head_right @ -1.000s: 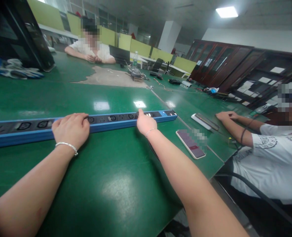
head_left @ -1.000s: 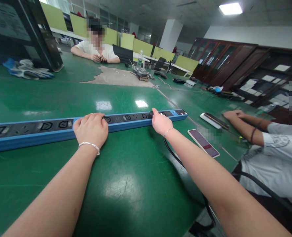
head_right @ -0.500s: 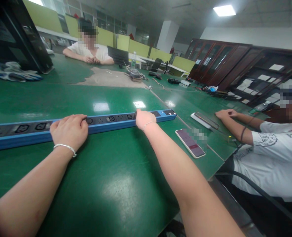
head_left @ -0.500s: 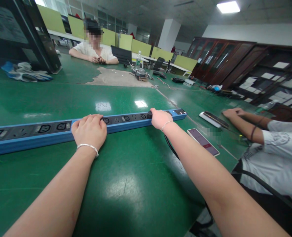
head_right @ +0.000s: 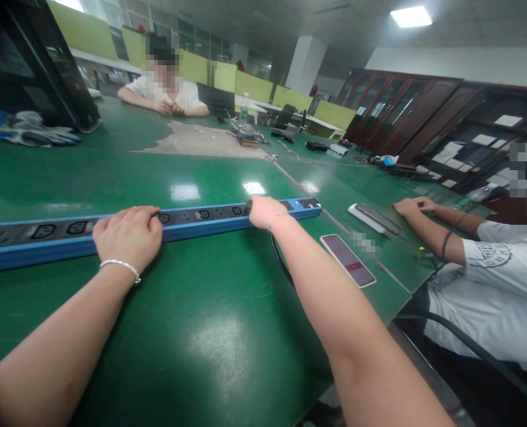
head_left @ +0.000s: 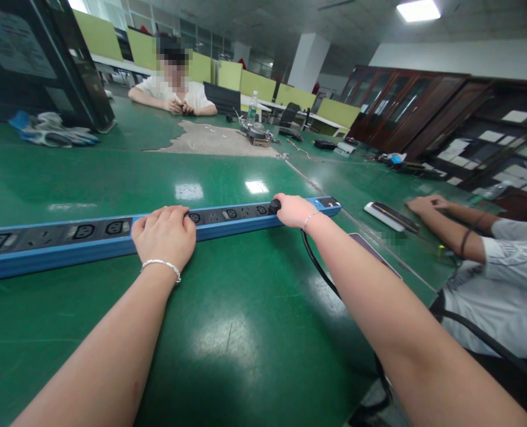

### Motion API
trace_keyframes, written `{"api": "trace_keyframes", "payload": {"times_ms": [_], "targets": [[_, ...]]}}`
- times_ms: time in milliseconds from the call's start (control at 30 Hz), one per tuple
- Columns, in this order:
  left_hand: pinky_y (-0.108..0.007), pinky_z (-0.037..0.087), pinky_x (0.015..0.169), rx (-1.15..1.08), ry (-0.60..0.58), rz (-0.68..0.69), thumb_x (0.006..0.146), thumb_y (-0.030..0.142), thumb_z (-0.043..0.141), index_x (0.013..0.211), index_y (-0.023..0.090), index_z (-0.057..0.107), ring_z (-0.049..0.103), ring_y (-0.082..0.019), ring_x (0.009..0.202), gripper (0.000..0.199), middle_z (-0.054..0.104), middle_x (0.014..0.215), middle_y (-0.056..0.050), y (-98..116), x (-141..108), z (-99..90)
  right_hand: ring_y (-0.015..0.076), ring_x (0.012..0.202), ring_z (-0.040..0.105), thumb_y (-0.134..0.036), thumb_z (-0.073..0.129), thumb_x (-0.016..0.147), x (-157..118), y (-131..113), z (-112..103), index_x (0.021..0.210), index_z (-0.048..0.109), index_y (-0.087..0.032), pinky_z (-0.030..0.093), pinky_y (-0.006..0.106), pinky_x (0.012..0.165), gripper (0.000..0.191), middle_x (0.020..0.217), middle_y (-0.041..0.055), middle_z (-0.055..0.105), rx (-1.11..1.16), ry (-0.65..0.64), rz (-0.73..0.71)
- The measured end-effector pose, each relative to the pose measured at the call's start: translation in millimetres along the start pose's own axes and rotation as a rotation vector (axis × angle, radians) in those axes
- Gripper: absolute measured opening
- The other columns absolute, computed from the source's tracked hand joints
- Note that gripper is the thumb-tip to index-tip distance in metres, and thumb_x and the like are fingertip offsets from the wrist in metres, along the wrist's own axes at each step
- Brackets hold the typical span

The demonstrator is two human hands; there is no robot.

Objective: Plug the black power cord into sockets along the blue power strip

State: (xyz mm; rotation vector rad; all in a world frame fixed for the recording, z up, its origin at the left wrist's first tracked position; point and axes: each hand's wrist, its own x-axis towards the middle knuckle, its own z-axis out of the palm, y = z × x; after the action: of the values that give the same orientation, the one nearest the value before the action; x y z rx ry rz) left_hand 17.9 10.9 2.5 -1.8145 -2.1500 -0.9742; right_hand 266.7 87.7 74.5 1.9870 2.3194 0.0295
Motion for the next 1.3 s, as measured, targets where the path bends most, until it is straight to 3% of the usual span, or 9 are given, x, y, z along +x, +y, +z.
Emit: {"api": "trace_keyframes", "payload": {"times_ms": [233, 433, 533, 633, 667, 767, 900, 1067, 1300], "targets": [[-0.044, 0.026, 0.099, -0.017, 0.012, 0.007, 0.087, 0.033, 0.031, 0.104, 0.025, 0.063, 0.053, -0.026, 0.113, 0.037, 0.065, 0.113, -0.007, -0.1, -1.1, 0.7, 0.0225, 0.105, 0.06, -0.032, 0.037, 0.09, -4.6, 6.8, 13.5, 0.122, 0.054, -0.017, 0.043, 0.03, 0.088, 0.04, 0.116, 0.012, 0.064, 0.159, 0.116, 0.054], [-0.042, 0.025, 0.1, -0.003, 0.027, 0.009, 0.087, 0.033, 0.03, 0.104, 0.025, 0.062, 0.053, -0.025, 0.112, 0.037, 0.065, 0.112, -0.006, -1.5, -1.5, 2.9, 0.0267, 0.099, 0.061, -0.036, 0.035, 0.091, -14.3, -2.8, 16.7, 0.113, 0.056, -0.012, 0.044, 0.034, 0.084, 0.038, 0.104, 0.0176, 0.067, 0.172, 0.158, 0.189], [-0.043, 0.025, 0.1, -0.021, 0.019, 0.007, 0.086, 0.032, 0.032, 0.105, 0.025, 0.063, 0.052, -0.025, 0.112, 0.037, 0.065, 0.113, -0.006, -1.1, -1.3, 2.8, 0.0275, 0.097, 0.061, -0.036, 0.032, 0.093, -20.2, 7.5, -2.3, 0.116, 0.051, -0.011, 0.043, 0.037, 0.084, 0.04, 0.102, 0.0184, 0.066, 0.231, 0.355, 0.218], [-0.043, 0.025, 0.1, -0.009, 0.008, 0.002, 0.087, 0.031, 0.032, 0.106, 0.023, 0.063, 0.052, -0.025, 0.113, 0.037, 0.065, 0.114, -0.007, -0.3, -1.2, 1.7, 0.0257, 0.093, 0.061, -0.039, 0.028, 0.094, -21.0, 36.0, -27.2, 0.117, 0.051, -0.012, 0.044, 0.039, 0.082, 0.042, 0.101, 0.0148, 0.065, 0.33, 0.622, 0.225], [-0.043, 0.025, 0.1, 0.0, 0.003, 0.002, 0.087, 0.031, 0.032, 0.106, 0.023, 0.063, 0.052, -0.025, 0.113, 0.038, 0.064, 0.114, -0.007, 0.0, -1.2, 1.1, 0.0241, 0.089, 0.062, -0.039, 0.029, 0.093, -20.3, 47.4, -32.7, 0.115, 0.052, -0.012, 0.045, 0.038, 0.08, 0.042, 0.098, 0.0129, 0.066, 0.358, 0.639, 0.218], [-0.042, 0.026, 0.099, 0.025, -0.005, 0.006, 0.088, 0.032, 0.03, 0.106, 0.022, 0.062, 0.052, -0.024, 0.113, 0.038, 0.064, 0.114, -0.007, 0.8, -0.9, -0.6, 0.0199, 0.078, 0.063, -0.039, 0.038, 0.09, -18.9, 77.8, -33.2, 0.108, 0.058, -0.013, 0.046, 0.032, 0.073, 0.038, 0.089, 0.009, 0.067, 0.375, 0.531, 0.284], [-0.042, 0.028, 0.098, 0.061, -0.02, 0.03, 0.089, 0.034, 0.028, 0.106, 0.021, 0.062, 0.054, -0.023, 0.112, 0.04, 0.064, 0.114, -0.006, 1.6, 0.0, -2.6, 0.0181, 0.075, 0.063, -0.037, 0.043, 0.087, -17.7, 100.6, -7.1, 0.105, 0.062, -0.016, 0.046, 0.027, 0.07, 0.034, 0.087, 0.0078, 0.068, 0.317, 0.353, 0.402], [-0.042, 0.03, 0.096, 0.105, -0.022, 0.015, 0.09, 0.035, 0.028, 0.106, 0.022, 0.062, 0.054, -0.024, 0.111, 0.04, 0.065, 0.113, -0.005, 2.2, 0.5, -2.4, 0.0171, 0.078, 0.064, -0.04, 0.04, 0.088, -7.5, 111.1, 20.3, 0.109, 0.061, -0.016, 0.046, 0.026, 0.073, 0.038, 0.091, 0.0082, 0.069, 0.323, 0.282, 0.409], [-0.041, 0.031, 0.096, 0.133, -0.026, 0.003, 0.089, 0.034, 0.029, 0.106, 0.023, 0.062, 0.055, -0.023, 0.111, 0.038, 0.065, 0.114, -0.004, 3.0, 0.9, -1.9, 0.0222, 0.096, 0.062, -0.039, 0.037, 0.089, 11.8, 109.1, 23.8, 0.11, 0.06, -0.017, 0.044, 0.03, 0.081, 0.038, 0.105, 0.0123, 0.067, 0.193, 0.211, 0.363]]}}
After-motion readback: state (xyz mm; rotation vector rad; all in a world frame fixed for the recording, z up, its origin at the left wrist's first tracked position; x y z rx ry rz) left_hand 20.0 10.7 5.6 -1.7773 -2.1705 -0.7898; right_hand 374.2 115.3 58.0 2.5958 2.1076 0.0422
